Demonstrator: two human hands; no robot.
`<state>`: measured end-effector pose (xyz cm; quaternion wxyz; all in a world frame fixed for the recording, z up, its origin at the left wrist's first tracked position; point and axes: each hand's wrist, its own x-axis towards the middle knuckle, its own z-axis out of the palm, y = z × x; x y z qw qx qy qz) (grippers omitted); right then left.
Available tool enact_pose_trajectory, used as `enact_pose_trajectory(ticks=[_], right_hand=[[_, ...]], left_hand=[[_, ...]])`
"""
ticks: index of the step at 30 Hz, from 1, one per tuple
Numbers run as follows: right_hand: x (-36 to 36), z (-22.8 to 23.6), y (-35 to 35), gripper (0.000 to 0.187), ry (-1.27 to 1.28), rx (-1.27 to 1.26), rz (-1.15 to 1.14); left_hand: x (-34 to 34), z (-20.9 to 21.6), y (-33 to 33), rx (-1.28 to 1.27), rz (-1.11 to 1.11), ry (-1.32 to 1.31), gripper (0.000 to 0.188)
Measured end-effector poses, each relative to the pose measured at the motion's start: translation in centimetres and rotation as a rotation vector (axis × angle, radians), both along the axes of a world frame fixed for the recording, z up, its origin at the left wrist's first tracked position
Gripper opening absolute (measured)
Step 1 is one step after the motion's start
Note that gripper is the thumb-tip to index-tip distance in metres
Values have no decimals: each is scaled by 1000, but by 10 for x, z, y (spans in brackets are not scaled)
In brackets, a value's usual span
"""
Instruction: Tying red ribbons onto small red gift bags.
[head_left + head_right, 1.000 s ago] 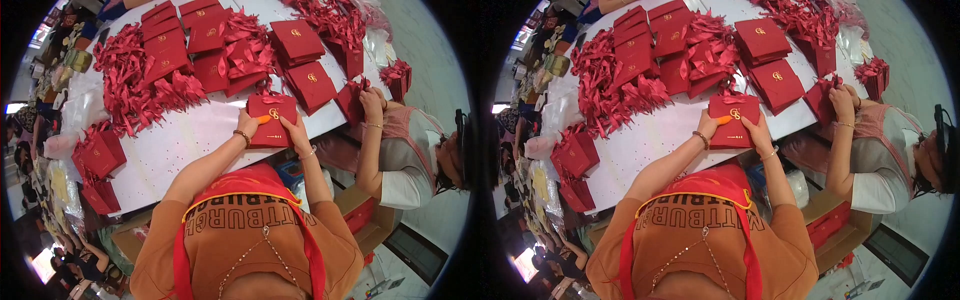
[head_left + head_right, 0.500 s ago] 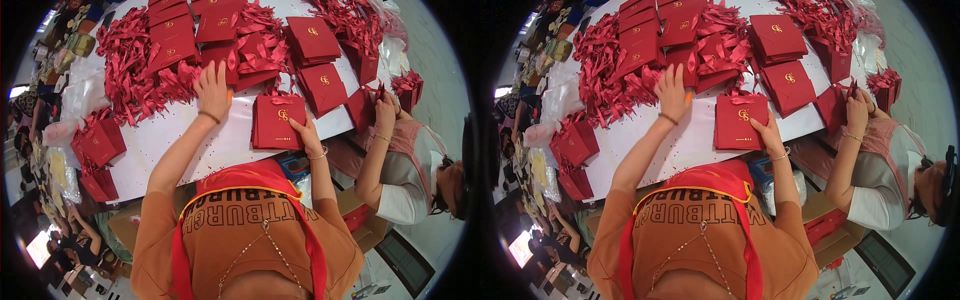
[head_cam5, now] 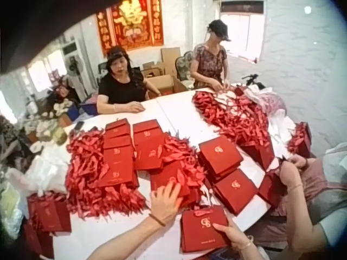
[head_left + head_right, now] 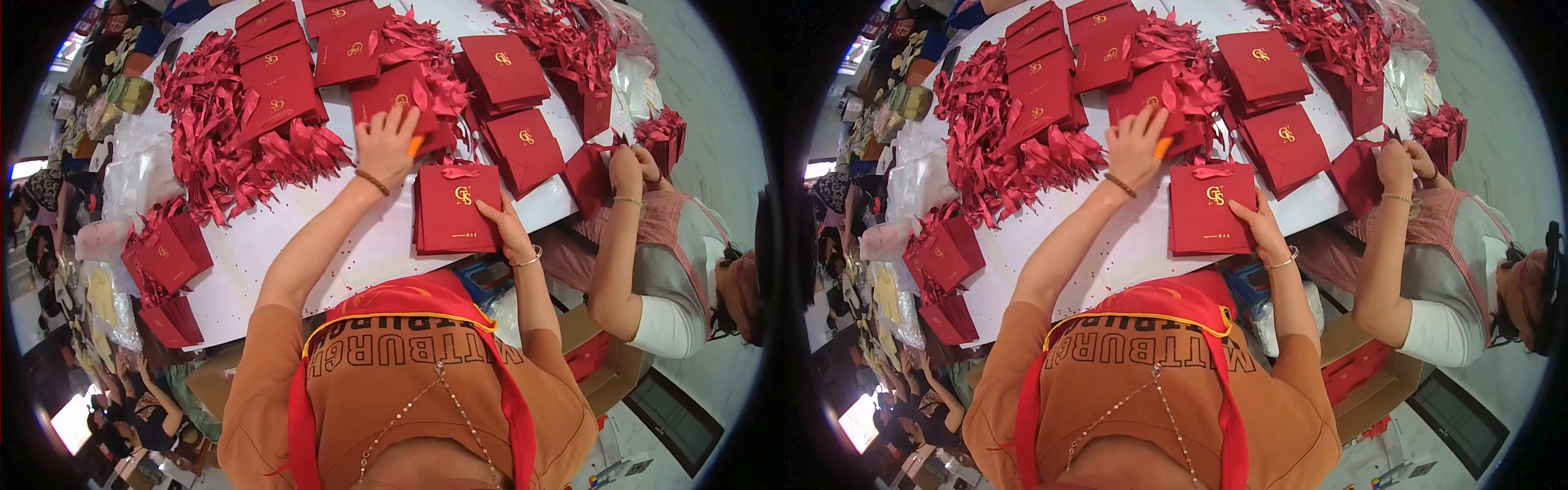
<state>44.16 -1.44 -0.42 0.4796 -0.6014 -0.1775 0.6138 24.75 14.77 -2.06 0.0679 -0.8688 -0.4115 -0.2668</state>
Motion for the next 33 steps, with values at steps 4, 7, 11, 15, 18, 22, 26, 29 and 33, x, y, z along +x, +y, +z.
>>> enact_pose_trajectory(ticks=[4, 7, 11, 15, 18, 22, 26, 29, 33], right_hand=[[0, 6, -3, 67, -281, 57, -13], [9, 15, 11, 61, -717, 186, -30], [-6, 61, 47, 36, -828, 314, 122], [-13, 52, 58, 25, -721, 272, 288], [-32, 61, 65, 22, -521, 226, 340], [-42, 66, 80, 22, -730, 430, 338], [-48, 57, 108, 33, -409, 299, 129], [-31, 22, 142, 91, -451, 193, 16], [-36, 5, 177, 111, -784, 10, 87]], left_hand=[[5, -4, -4, -127, 19, 5, 64], [3, -4, -1, -134, -3, 40, 72], [5, -3, 5, -107, -1, 60, 68], [9, -6, 6, -85, 13, 82, 67], [8, -7, 7, -47, 5, 97, 66], [6, -11, 13, 29, -17, 68, 58], [10, -15, 24, 33, -28, 89, 54], [16, -13, 25, 25, -30, 74, 53], [5, -24, 26, -161, -61, -132, 45]])
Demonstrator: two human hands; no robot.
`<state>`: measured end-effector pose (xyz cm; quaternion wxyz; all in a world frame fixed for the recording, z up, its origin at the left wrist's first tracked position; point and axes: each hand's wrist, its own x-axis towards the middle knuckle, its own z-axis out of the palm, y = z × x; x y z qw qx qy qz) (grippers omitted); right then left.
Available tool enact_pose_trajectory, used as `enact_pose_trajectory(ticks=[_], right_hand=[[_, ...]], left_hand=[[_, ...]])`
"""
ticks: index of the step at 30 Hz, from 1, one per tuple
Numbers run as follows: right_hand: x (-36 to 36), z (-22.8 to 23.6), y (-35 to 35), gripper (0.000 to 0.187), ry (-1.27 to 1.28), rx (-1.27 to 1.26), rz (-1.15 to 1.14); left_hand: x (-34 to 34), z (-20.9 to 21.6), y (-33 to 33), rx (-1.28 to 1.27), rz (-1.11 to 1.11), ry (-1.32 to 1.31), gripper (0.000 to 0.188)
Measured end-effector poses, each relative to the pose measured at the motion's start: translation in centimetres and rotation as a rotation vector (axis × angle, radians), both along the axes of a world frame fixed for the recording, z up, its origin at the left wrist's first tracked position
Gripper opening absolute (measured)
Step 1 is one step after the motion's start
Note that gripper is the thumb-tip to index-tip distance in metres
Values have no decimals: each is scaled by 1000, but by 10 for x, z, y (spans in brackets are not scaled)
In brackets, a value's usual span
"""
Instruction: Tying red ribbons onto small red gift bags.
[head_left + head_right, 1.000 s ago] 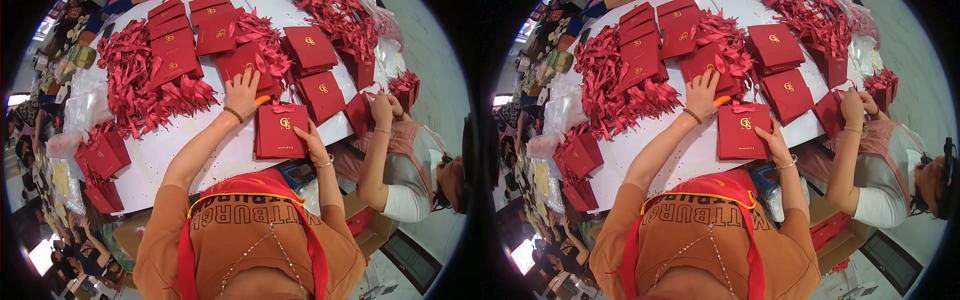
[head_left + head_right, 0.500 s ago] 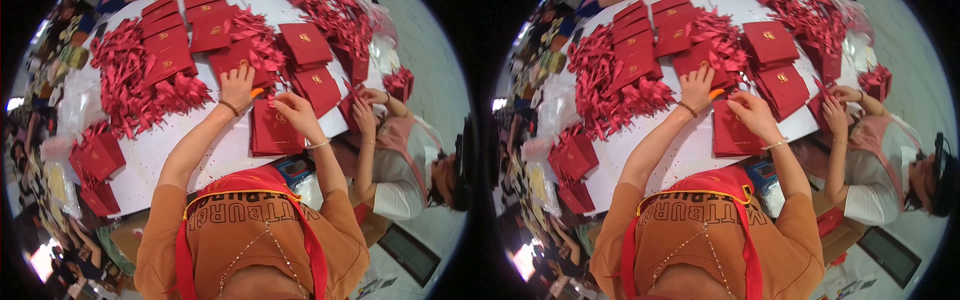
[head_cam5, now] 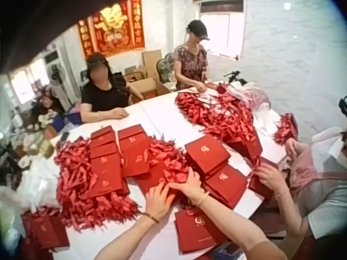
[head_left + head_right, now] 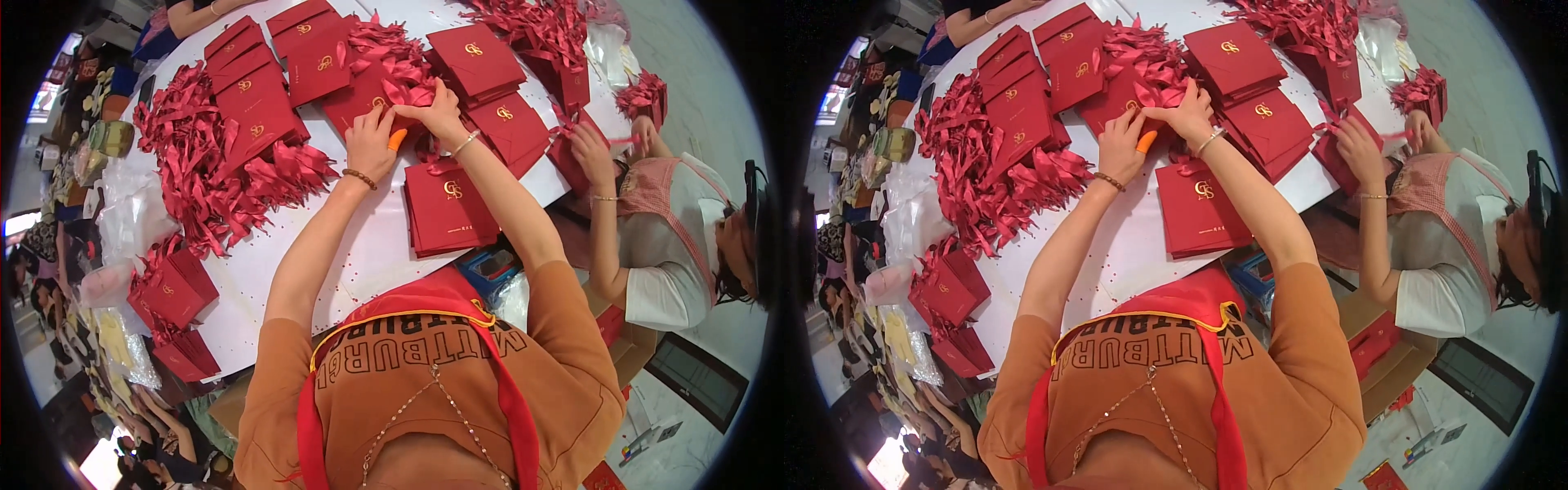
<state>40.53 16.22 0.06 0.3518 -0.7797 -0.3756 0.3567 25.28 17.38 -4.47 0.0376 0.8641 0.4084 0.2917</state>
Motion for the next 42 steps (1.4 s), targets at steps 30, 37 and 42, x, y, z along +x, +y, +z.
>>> enact_pose_trajectory(ticks=[30, 37, 42], right_hand=[[4, 26, 33, 58, -686, 55, 268], [-66, 35, 125, 32, -1287, 735, 840], [-28, 7, 151, 27, -1234, 369, 1036]], left_hand=[[-48, -33, 70, -1588, 99, -1510, 35], [-51, -15, 60, -1658, 115, -1463, 35], [-87, 12, 16, -1769, -81, -1501, 37]])
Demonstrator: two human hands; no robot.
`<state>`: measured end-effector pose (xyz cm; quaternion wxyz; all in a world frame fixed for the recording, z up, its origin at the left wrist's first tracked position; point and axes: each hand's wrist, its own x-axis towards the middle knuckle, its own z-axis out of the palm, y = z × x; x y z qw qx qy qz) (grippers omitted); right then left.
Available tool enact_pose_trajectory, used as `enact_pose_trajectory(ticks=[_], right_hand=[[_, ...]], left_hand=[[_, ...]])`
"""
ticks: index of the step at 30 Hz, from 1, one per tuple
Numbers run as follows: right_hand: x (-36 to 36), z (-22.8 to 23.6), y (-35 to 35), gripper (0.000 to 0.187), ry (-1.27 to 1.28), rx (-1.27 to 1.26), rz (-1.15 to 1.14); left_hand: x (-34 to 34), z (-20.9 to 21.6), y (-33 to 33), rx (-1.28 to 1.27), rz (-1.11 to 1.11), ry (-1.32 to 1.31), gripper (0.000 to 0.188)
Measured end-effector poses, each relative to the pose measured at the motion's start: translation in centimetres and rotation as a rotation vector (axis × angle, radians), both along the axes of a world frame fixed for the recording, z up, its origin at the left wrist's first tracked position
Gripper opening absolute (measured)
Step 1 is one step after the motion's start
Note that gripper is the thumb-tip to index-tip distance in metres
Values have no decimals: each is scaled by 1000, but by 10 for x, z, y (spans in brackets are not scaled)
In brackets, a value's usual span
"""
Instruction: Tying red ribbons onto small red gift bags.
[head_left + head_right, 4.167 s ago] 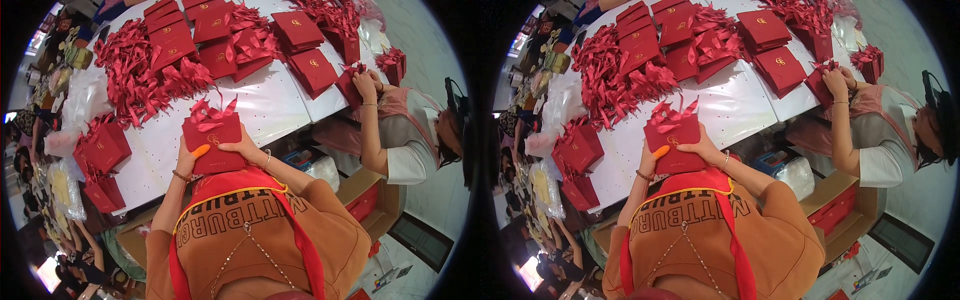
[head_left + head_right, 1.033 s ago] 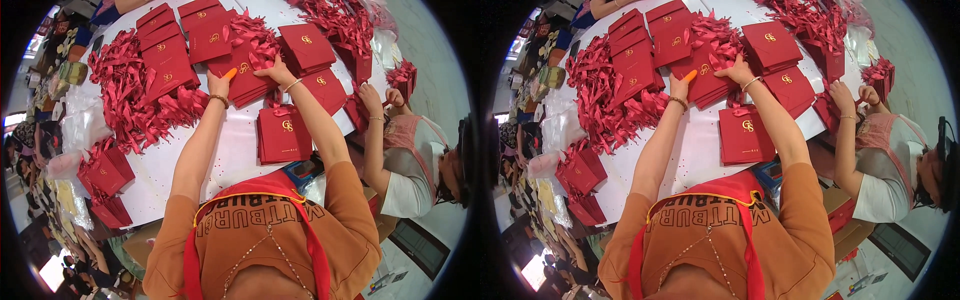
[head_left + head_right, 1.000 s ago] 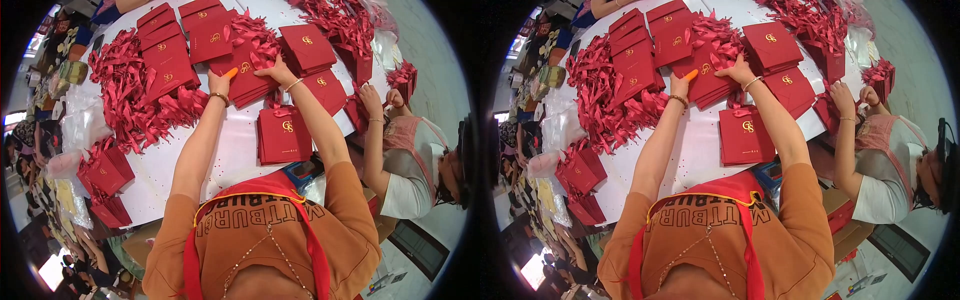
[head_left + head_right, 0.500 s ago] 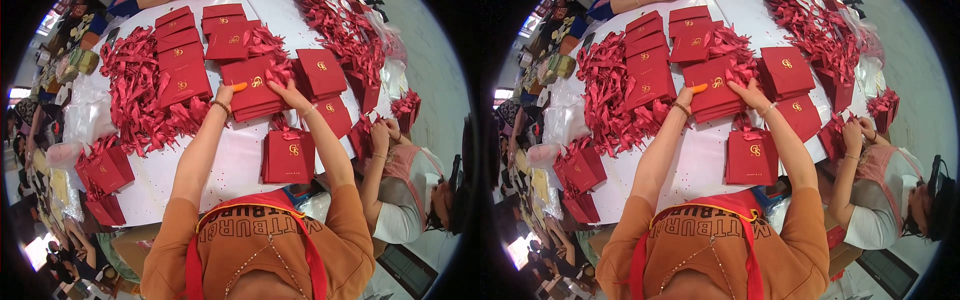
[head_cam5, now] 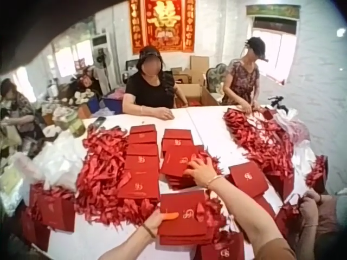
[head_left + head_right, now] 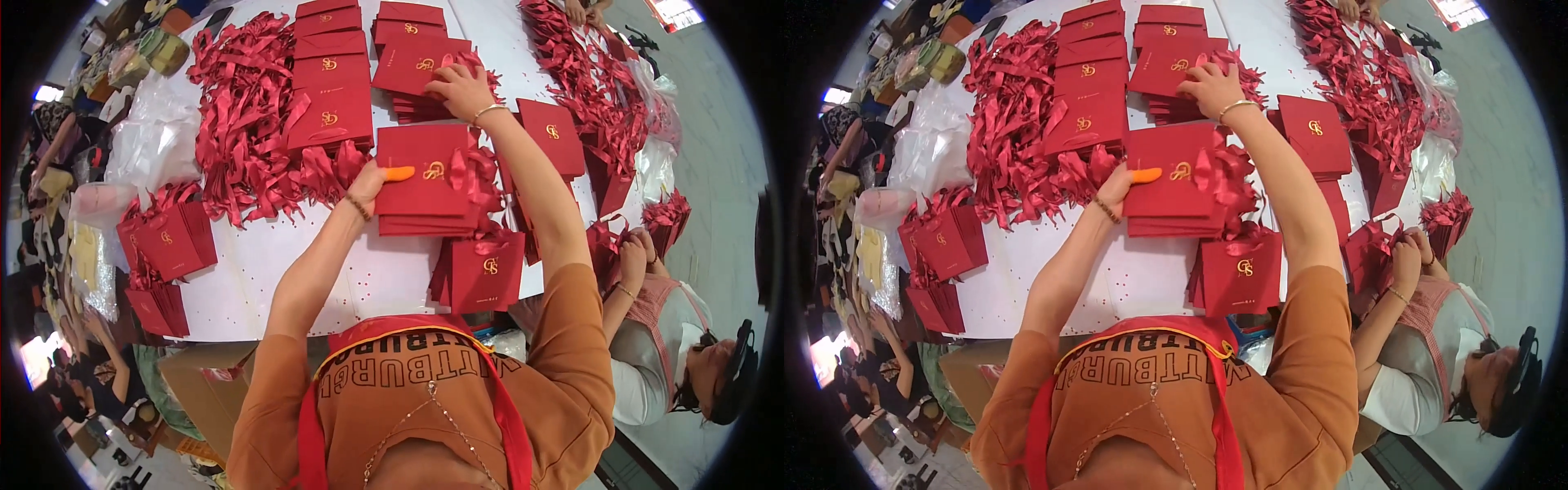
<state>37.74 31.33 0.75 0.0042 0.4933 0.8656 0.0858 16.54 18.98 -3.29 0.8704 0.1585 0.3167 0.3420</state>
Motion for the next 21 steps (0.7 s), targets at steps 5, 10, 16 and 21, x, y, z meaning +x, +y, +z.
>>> enact_pose_trajectory(ticks=[5, 10, 16, 21], right_hand=[[-12, 33, -33, 31, 222, 36, -29], [-63, 50, -103, 78, 1261, -1061, 118], [-149, 43, -175, 116, 1052, -704, 391], [-164, -56, -208, 96, 1004, -472, 518]], left_hand=[[-59, 30, -62, 64, 176, -75, 37], [-133, 34, -103, 197, 521, 100, 42], [-177, 31, -123, 600, 459, 462, 74], [-194, -42, -146, 919, 341, 613, 75]])
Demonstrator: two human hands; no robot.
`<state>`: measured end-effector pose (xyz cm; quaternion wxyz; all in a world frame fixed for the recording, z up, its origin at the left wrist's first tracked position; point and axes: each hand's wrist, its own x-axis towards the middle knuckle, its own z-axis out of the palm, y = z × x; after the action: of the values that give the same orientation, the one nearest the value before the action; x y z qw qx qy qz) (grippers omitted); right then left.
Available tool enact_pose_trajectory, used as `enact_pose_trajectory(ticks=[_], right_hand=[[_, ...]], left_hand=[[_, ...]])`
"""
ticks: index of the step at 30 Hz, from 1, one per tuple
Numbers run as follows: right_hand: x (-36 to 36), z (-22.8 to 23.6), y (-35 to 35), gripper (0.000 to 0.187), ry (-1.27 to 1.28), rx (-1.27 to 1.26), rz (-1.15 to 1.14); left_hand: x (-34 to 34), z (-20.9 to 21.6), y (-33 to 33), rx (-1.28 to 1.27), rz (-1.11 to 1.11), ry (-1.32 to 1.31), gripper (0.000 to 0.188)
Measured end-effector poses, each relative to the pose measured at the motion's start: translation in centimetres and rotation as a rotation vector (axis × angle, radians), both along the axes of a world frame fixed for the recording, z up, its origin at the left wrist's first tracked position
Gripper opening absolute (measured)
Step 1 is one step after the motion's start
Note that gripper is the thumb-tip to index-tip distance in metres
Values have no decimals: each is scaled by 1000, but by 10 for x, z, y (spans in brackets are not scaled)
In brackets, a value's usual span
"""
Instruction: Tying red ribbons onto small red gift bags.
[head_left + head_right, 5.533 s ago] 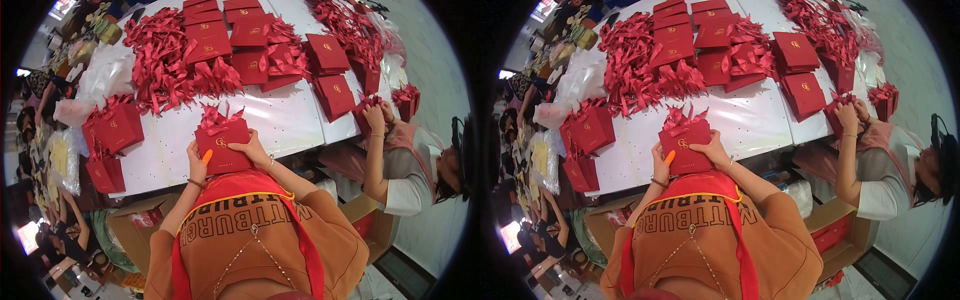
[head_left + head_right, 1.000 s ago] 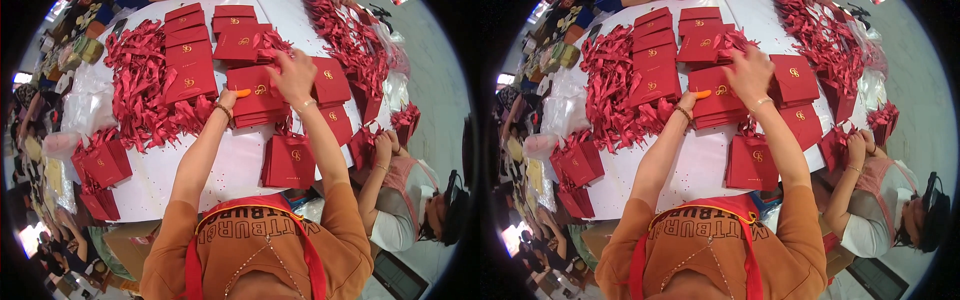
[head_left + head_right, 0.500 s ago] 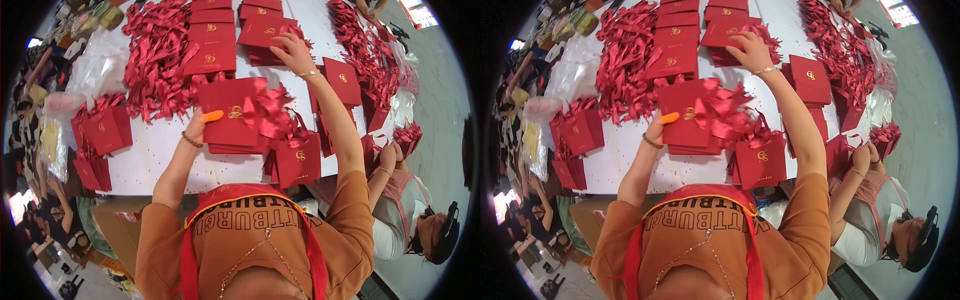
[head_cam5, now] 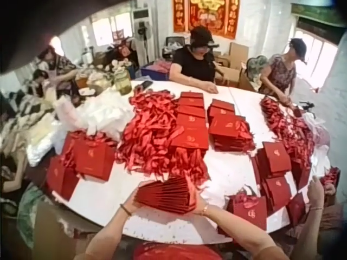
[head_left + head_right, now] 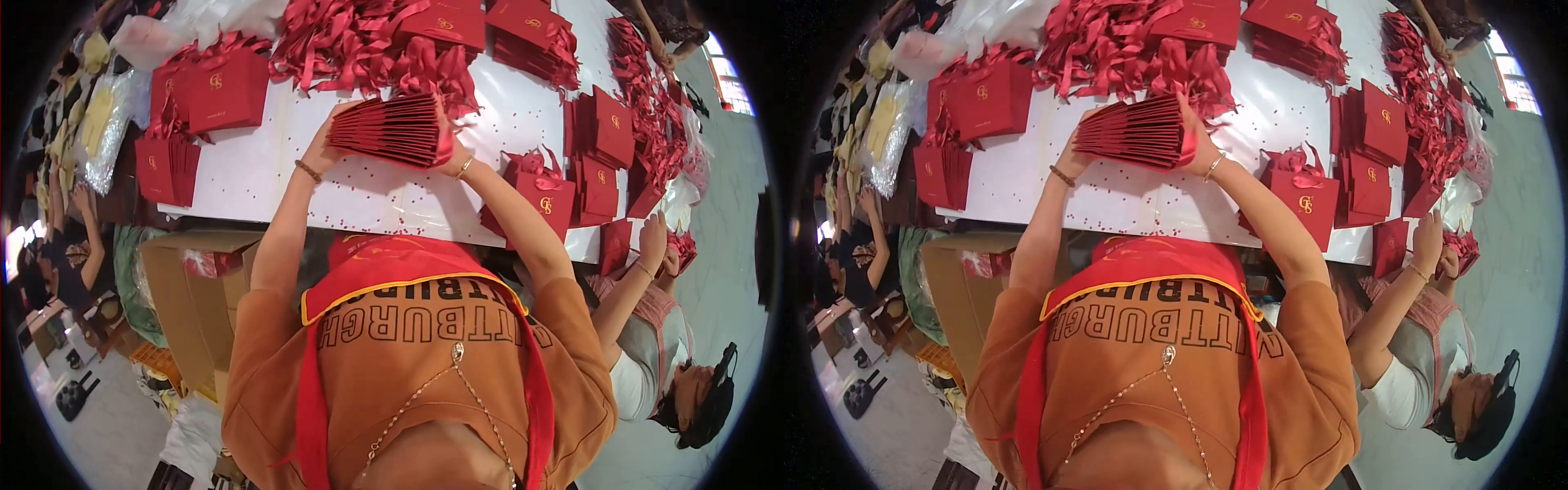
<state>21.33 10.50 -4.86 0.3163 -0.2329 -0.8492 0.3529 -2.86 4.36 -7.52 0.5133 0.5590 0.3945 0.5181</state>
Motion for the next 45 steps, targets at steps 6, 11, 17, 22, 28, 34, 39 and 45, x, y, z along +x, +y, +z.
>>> enact_pose_trajectory(ticks=[6, 11, 17, 22, 28, 34, 39, 45], right_hand=[[7, 22, -7, 96, -366, -51, -128], [27, 110, -17, 114, -106, -504, -207], [-5, 69, 4, 98, 86, -584, -133], [22, 53, -23, 120, 122, -677, 130], [-11, 28, -32, 122, 20, -153, -158], [-8, 14, -26, 108, 9, -152, -344], [-3, 17, -6, 68, 28, -110, -159], [-8, 13, -8, 53, -42, -87, -255]], left_hand=[[-16, -36, 12, -487, -269, -1031, 35], [-4, -2, 7, -597, 108, -601, 35], [1, -8, 8, 5, -8, 38, 53], [2, -2, 11, -762, -76, -754, 48], [-7, -76, 27, -320, -9, -312, 84], [-11, -50, 9, 116, -59, 342, 67], [-25, 89, 11, -218, -289, 298, 103], [38, 124, 6, 317, -162, 1188, 82]])
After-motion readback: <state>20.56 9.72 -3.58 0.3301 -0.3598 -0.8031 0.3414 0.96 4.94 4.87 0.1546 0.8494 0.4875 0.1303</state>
